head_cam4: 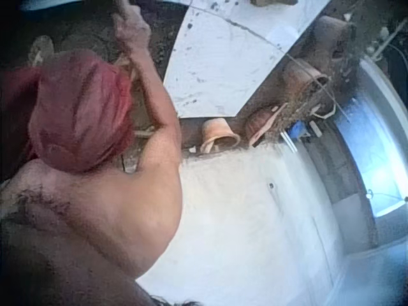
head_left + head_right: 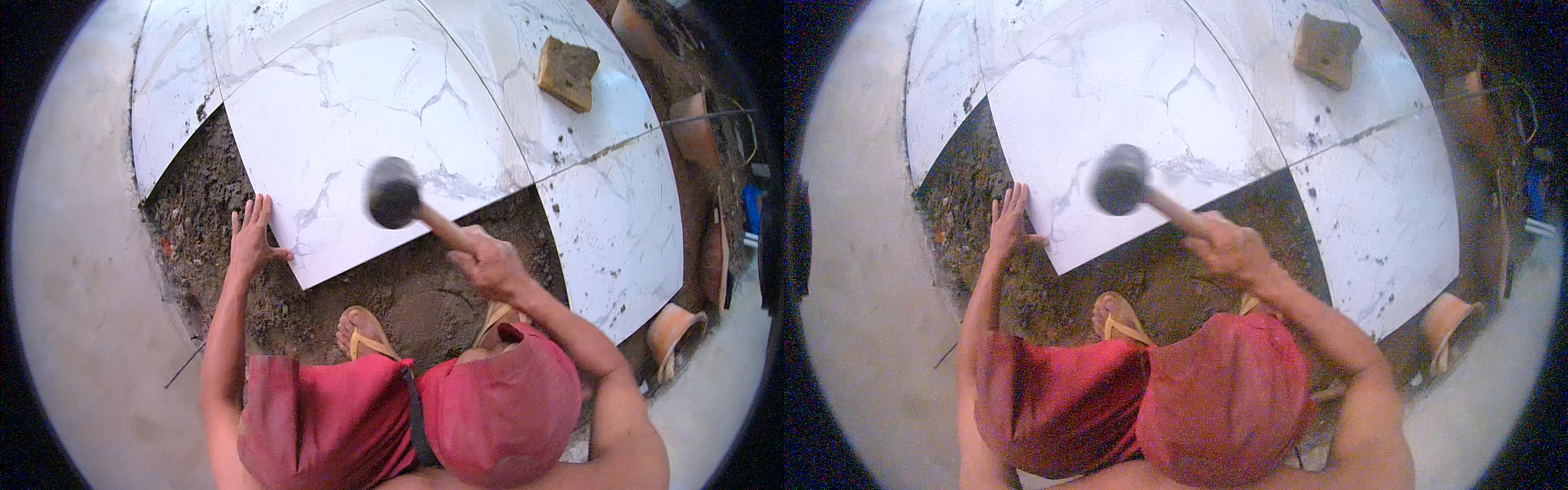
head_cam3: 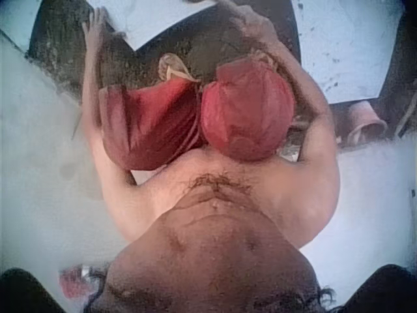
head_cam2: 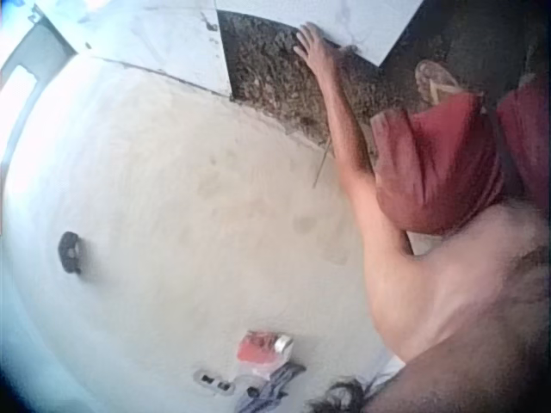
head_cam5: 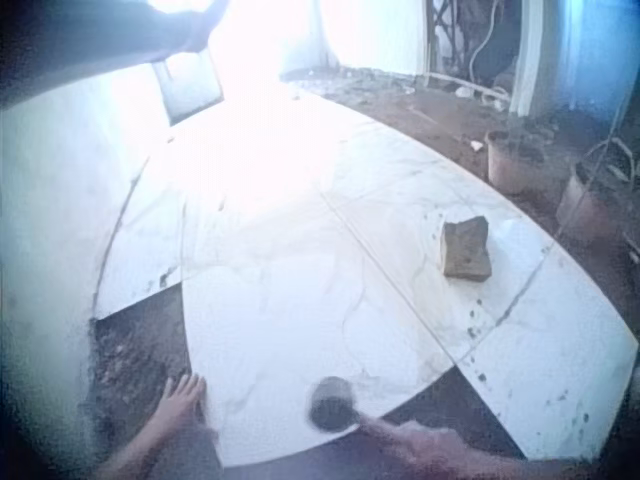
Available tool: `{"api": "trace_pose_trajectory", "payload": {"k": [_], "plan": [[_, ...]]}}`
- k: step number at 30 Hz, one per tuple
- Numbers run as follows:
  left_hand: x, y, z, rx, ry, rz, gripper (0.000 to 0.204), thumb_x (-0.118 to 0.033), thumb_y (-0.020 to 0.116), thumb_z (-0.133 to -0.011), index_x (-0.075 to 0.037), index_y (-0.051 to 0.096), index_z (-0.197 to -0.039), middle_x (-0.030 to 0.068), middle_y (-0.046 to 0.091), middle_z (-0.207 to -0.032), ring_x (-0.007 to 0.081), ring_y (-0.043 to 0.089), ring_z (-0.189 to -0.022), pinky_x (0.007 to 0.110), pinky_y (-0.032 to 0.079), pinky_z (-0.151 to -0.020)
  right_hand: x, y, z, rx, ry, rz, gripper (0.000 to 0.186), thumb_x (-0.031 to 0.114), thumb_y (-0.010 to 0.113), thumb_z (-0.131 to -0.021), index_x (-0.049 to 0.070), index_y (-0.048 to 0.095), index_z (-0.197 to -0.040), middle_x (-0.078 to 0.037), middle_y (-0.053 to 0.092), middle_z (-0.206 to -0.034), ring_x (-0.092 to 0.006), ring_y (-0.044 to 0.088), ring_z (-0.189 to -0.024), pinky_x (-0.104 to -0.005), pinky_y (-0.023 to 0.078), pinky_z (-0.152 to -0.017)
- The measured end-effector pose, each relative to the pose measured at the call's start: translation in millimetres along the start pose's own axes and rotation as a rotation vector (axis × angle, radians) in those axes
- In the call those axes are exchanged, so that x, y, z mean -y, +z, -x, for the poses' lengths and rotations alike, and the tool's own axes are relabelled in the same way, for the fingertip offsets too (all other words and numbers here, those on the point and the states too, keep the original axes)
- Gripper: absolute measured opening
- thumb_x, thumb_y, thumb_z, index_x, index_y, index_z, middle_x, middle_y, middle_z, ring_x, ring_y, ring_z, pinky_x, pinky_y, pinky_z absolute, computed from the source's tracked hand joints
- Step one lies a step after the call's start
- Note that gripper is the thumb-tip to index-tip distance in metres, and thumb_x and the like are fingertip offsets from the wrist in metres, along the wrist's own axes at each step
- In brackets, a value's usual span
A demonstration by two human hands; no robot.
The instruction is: The person spreads cement on the floor with a trowel, applies adhesive to the back of a tile, places the tile on the cement, and taps it with a rubber mallet to level it. They then wipe the tile surface with a sponge.
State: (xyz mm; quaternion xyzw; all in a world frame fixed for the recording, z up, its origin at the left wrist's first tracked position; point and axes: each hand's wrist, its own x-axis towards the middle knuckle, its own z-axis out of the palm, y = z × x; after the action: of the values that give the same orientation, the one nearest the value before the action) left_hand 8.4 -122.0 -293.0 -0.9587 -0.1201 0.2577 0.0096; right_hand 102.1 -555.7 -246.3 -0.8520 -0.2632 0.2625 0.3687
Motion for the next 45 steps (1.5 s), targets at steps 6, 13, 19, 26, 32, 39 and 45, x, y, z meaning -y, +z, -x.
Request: {"api": "trace_pose_trajectory", "payload": {"k": [6,13,19,26,32,39,45], "plan": [[22.4,4.4,-4.8,-0.284,0.383,-0.005,0.114,-0.057,0.080,-0.055,-0.010,0.032,-0.147,0.0158,0.026,-0.153,0.0369,0.025,-0.140,0.050,0.017,-0.115,58.1,26.8,-47.5,-0.092,-0.527,-0.315,0.044,0.023,0.065,-0.085,0.005,0.050,-0.122,-0.019,0.062,-0.092,-0.0404,0.062,-0.083,-0.0442,0.050,-0.072],[37.3,31.2,-5.8,-0.205,0.193,0.101,0.129,-0.045,0.088,-0.043,-0.014,0.022,-0.150,0.0078,0.021,-0.156,0.0304,0.015,-0.144,0.055,0.007,-0.116,49.7,62.8,-61.1,0.376,-0.011,0.010,0.039,0.038,0.048,-0.096,0.007,0.046,-0.119,-0.026,0.062,-0.086,-0.0465,0.061,-0.084,-0.0521,0.047,-0.070],[54.5,50.2,-17.3,-0.117,0.281,0.500,0.087,-0.050,0.057,-0.077,-0.021,0.020,-0.151,0.0028,0.019,-0.157,0.0348,0.013,-0.144,0.061,0.003,-0.113,74.3,71.9,-69.3,0.267,-0.444,-0.279,0.034,0.032,0.055,-0.093,0.008,0.046,-0.114,-0.024,0.062,-0.082,-0.0459,0.061,-0.080,-0.0518,0.047,-0.067],[38.1,40.9,-10.1,-0.227,0.169,0.018,0.105,-0.042,0.073,-0.068,-0.019,0.015,-0.152,0.0045,0.017,-0.158,0.0355,0.015,-0.144,0.060,0.007,-0.113,82.6,78.2,-67.1,0.345,-0.311,-0.167,0.033,0.038,0.053,-0.093,0.010,0.052,-0.110,-0.022,0.063,-0.084,-0.0432,0.062,-0.081,-0.0511,0.049,-0.068],[40.1,42.9,-9.2,-0.197,0.208,0.472,0.109,-0.051,0.079,-0.062,-0.015,0.025,-0.149,0.0080,0.021,-0.156,0.0328,0.017,-0.143,0.057,0.009,-0.115,69.0,75.2,-72.2,0.285,-0.227,-0.017,0.038,0.041,0.048,-0.095,0.006,0.052,-0.109,-0.023,0.063,-0.087,-0.0435,0.063,-0.080,-0.0518,0.050,-0.069],[27.2,10.6,-9.5,-0.067,0.099,0.242,0.138,-0.051,0.090,-0.036,-0.009,0.022,-0.148,0.0180,0.034,-0.148,0.0343,0.024,-0.140,0.045,0.012,-0.118,106.1,52.0,-107.7,0.125,-0.505,-0.319,0.035,0.036,0.050,-0.095,0.004,0.050,-0.110,-0.022,0.060,-0.073,-0.0446,0.061,-0.070,-0.0495,0.047,-0.061],[17.5,-3.9,-1.9,-0.062,0.051,0.047,0.146,-0.053,0.090,-0.034,-0.007,0.015,-0.150,0.0132,0.019,-0.156,0.0294,0.014,-0.145,0.056,0.005,-0.116,101.2,81.1,-132.3,0.028,-0.385,-0.398,0.032,0.033,0.046,-0.098,0.002,0.050,-0.106,-0.011,0.052,-0.064,-0.0273,0.054,-0.057,-0.0378,0.043,-0.053]]}}
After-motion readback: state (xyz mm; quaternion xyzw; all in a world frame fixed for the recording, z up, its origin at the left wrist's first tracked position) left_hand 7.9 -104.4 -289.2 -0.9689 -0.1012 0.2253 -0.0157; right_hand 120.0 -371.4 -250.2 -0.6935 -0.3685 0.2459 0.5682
